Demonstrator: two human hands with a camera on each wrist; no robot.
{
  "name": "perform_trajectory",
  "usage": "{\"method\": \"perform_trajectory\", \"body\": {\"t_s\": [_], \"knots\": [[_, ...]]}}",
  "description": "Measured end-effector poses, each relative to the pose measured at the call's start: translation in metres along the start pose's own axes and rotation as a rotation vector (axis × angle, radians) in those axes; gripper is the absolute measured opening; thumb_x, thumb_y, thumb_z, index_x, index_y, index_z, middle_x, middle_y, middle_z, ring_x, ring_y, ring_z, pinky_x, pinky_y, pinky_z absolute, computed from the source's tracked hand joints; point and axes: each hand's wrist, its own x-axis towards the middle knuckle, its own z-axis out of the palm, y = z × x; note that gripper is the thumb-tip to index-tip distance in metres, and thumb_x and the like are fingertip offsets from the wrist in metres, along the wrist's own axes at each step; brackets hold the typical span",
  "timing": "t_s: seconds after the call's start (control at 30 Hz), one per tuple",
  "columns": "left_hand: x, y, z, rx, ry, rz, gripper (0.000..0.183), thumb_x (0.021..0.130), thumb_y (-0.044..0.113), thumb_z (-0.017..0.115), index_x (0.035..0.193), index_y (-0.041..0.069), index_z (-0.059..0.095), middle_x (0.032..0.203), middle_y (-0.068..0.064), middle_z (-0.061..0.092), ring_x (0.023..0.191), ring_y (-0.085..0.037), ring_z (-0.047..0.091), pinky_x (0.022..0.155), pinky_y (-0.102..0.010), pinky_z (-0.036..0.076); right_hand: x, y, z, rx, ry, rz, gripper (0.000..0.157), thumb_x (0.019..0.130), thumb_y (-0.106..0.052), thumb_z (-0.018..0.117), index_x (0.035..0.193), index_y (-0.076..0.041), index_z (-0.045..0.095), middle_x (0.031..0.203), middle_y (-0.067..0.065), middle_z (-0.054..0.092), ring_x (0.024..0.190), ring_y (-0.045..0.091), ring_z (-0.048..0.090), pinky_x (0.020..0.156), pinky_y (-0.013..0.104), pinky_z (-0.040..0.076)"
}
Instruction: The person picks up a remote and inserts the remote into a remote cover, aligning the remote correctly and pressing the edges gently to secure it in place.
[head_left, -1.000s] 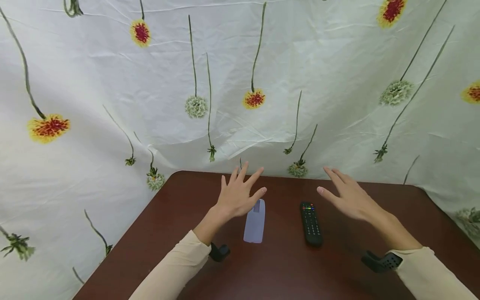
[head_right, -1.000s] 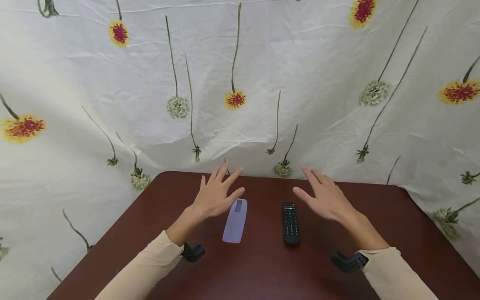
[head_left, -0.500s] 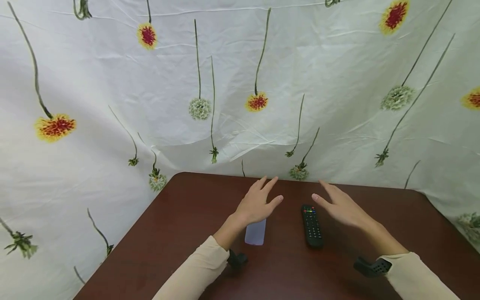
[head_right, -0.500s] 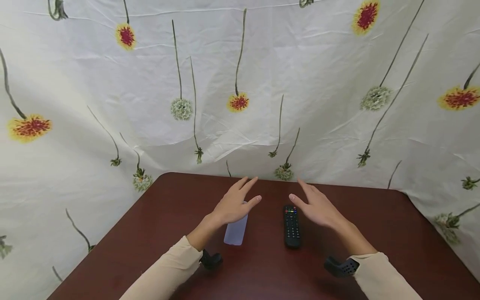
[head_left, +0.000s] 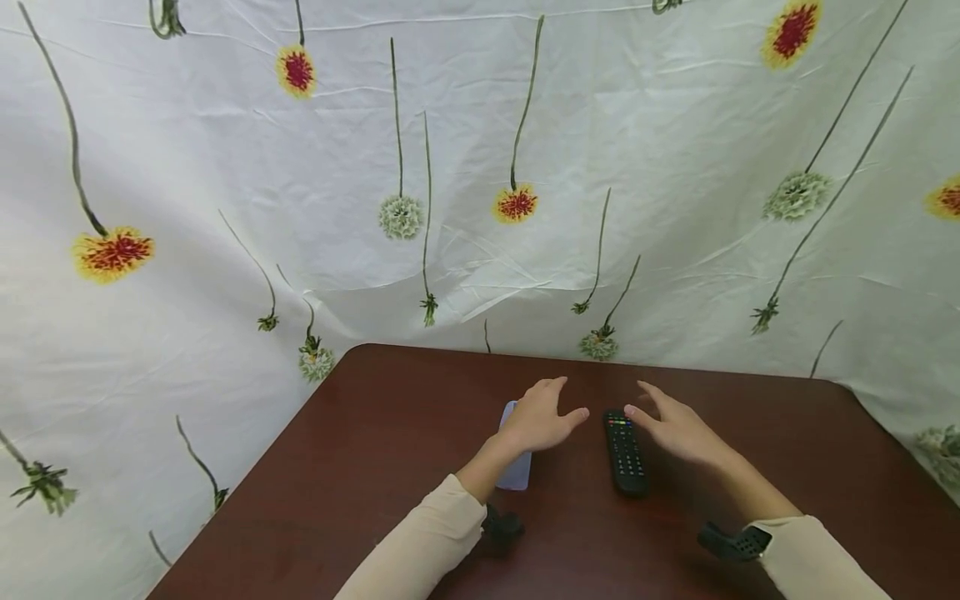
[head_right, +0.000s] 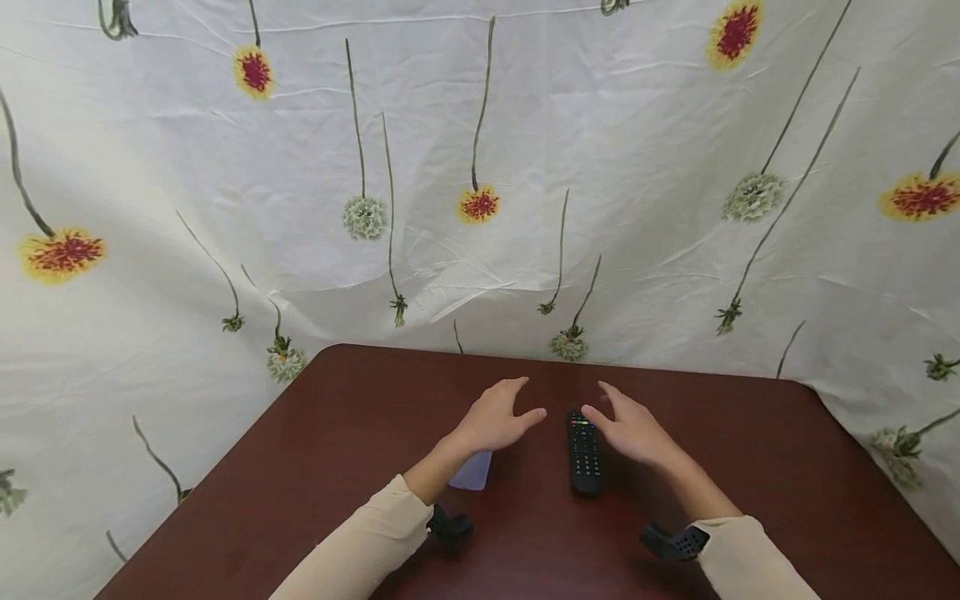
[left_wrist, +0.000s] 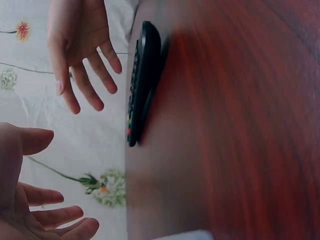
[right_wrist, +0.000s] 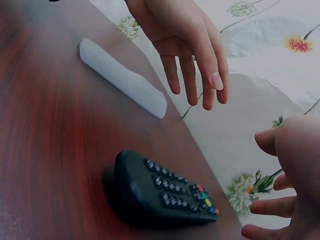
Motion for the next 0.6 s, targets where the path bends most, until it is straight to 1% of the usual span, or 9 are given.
{"method": "perform_trajectory", "body": {"t_s": [0.1, 0.2, 0.33, 0.4, 0.53, 0.6], "knots": [[0.002, 0.001, 0.007, -0.001, -0.016, -0.004, 0.068, 0.104, 0.04, 0.061, 0.156, 0.001, 0.042, 0.155, -0.018, 0.046, 0.142, -0.035, 0.043, 0.111, -0.051, 0.04, -0.002, 0.004, 0.003, 0.008, 0.0, 0.009, 0.073, 0.11, -0.039, 0.052, 0.157, 0.009, 0.026, 0.146, 0.034, 0.048, 0.13, 0.051, 0.05, 0.097, 0.064, 0.046], [0.003, 0.004, 0.014, -0.008, -0.032, 0.005, 0.064, 0.104, 0.035, 0.062, 0.153, -0.001, 0.045, 0.148, -0.018, 0.054, 0.137, -0.034, 0.05, 0.107, -0.049, 0.045, -0.003, 0.008, 0.006, -0.005, 0.002, 0.006, 0.068, 0.109, -0.034, 0.053, 0.154, 0.012, 0.031, 0.138, 0.032, 0.055, 0.124, 0.05, 0.054, 0.095, 0.063, 0.048], [0.005, 0.009, 0.022, -0.035, -0.061, 0.004, 0.061, 0.103, 0.031, 0.064, 0.152, -0.002, 0.047, 0.138, -0.017, 0.062, 0.127, -0.031, 0.058, 0.1, -0.045, 0.051, -0.005, 0.013, 0.011, -0.028, -0.021, 0.023, 0.068, 0.108, -0.033, 0.056, 0.15, 0.016, 0.034, 0.132, 0.03, 0.06, 0.119, 0.049, 0.058, 0.093, 0.061, 0.049], [0.006, 0.012, 0.027, -0.046, -0.07, -0.004, 0.061, 0.102, 0.031, 0.065, 0.15, -0.002, 0.049, 0.134, -0.017, 0.063, 0.124, -0.031, 0.06, 0.098, -0.044, 0.052, -0.005, 0.014, 0.014, -0.031, -0.029, 0.048, 0.069, 0.107, -0.033, 0.058, 0.148, 0.018, 0.036, 0.131, 0.031, 0.06, 0.119, 0.049, 0.057, 0.093, 0.061, 0.049], [0.009, 0.015, 0.036, -0.06, -0.068, -0.048, 0.059, 0.1, 0.032, 0.068, 0.146, -0.003, 0.054, 0.136, -0.018, 0.062, 0.128, -0.032, 0.057, 0.101, -0.043, 0.05, -0.004, 0.015, 0.018, -0.023, -0.025, 0.108, 0.066, 0.106, -0.034, 0.06, 0.143, 0.018, 0.043, 0.129, 0.031, 0.06, 0.119, 0.049, 0.057, 0.093, 0.061, 0.049], [0.01, 0.016, 0.042, -0.075, -0.073, -0.083, 0.059, 0.099, 0.033, 0.07, 0.144, -0.003, 0.057, 0.139, -0.018, 0.06, 0.131, -0.033, 0.055, 0.102, -0.044, 0.05, -0.004, 0.015, 0.018, -0.009, -0.026, 0.14, 0.063, 0.105, -0.034, 0.06, 0.14, 0.018, 0.048, 0.125, 0.028, 0.062, 0.114, 0.046, 0.06, 0.09, 0.059, 0.05]]}}
